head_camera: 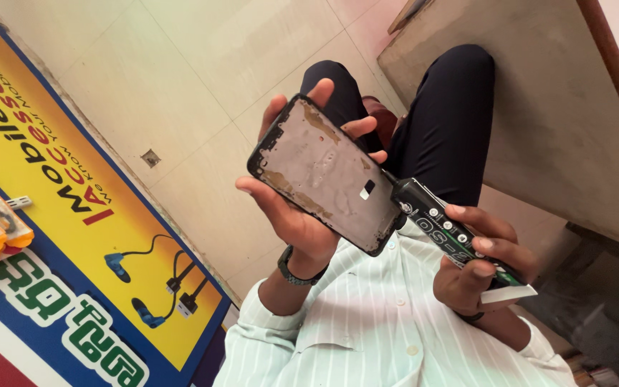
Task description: The person sits on a chair holding a phone with its back panel removed and squeezes adhesive from a tube along the frame edges, rotating the phone to reach each side. They then cap the tube, set it on the workbench, and use a small tool to scrape along the phone frame edges.
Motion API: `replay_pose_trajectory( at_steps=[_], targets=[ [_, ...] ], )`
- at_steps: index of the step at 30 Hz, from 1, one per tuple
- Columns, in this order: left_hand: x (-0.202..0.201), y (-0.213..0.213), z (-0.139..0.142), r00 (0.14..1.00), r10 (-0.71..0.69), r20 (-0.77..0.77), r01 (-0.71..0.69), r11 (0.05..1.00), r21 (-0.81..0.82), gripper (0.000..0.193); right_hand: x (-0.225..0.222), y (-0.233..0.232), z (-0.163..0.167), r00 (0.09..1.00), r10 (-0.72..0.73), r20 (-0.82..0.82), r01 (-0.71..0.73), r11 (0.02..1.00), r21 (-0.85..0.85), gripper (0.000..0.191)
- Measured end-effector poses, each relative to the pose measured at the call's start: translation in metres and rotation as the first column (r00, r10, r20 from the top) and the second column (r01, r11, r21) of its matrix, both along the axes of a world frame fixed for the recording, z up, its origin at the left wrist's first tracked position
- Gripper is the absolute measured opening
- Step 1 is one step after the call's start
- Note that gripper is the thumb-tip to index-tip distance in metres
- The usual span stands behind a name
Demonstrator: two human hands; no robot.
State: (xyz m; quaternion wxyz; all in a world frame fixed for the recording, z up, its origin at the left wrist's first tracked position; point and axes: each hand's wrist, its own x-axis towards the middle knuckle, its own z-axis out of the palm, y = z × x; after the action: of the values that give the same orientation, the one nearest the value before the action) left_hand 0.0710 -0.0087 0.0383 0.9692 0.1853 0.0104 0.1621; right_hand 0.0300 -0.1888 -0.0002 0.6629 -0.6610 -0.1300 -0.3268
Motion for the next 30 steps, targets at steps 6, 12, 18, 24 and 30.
replay_pose_trajectory(
  at_steps=[6,12,18,24,30],
  targets=[
    [0.001,0.0,-0.004,0.999,0.038,0.012,-0.038,0.998,0.048,0.081,0.001,-0.002,-0.001,0.999,-0.021,0.028,0.024,0.996,-0.089,0.038],
    [0.001,0.005,-0.002,0.999,0.049,0.018,-0.049,0.998,0.041,0.08,-0.006,-0.007,0.003,0.993,0.042,-0.109,-0.052,0.995,-0.088,0.038],
    [-0.002,0.008,0.003,0.996,0.092,0.01,-0.092,0.995,0.045,0.079,-0.01,-0.01,0.007,0.989,0.063,-0.135,-0.077,0.991,-0.105,0.038],
    [-0.005,0.004,0.005,0.99,0.141,-0.006,-0.14,0.987,0.08,0.082,-0.007,-0.005,0.006,0.999,-0.033,-0.043,0.029,0.994,-0.106,0.038],
    [-0.011,0.012,0.01,0.982,0.185,-0.036,-0.18,0.977,0.111,0.087,-0.016,-0.011,0.001,0.989,0.012,-0.145,-0.028,0.994,-0.106,0.037]
  ],
)
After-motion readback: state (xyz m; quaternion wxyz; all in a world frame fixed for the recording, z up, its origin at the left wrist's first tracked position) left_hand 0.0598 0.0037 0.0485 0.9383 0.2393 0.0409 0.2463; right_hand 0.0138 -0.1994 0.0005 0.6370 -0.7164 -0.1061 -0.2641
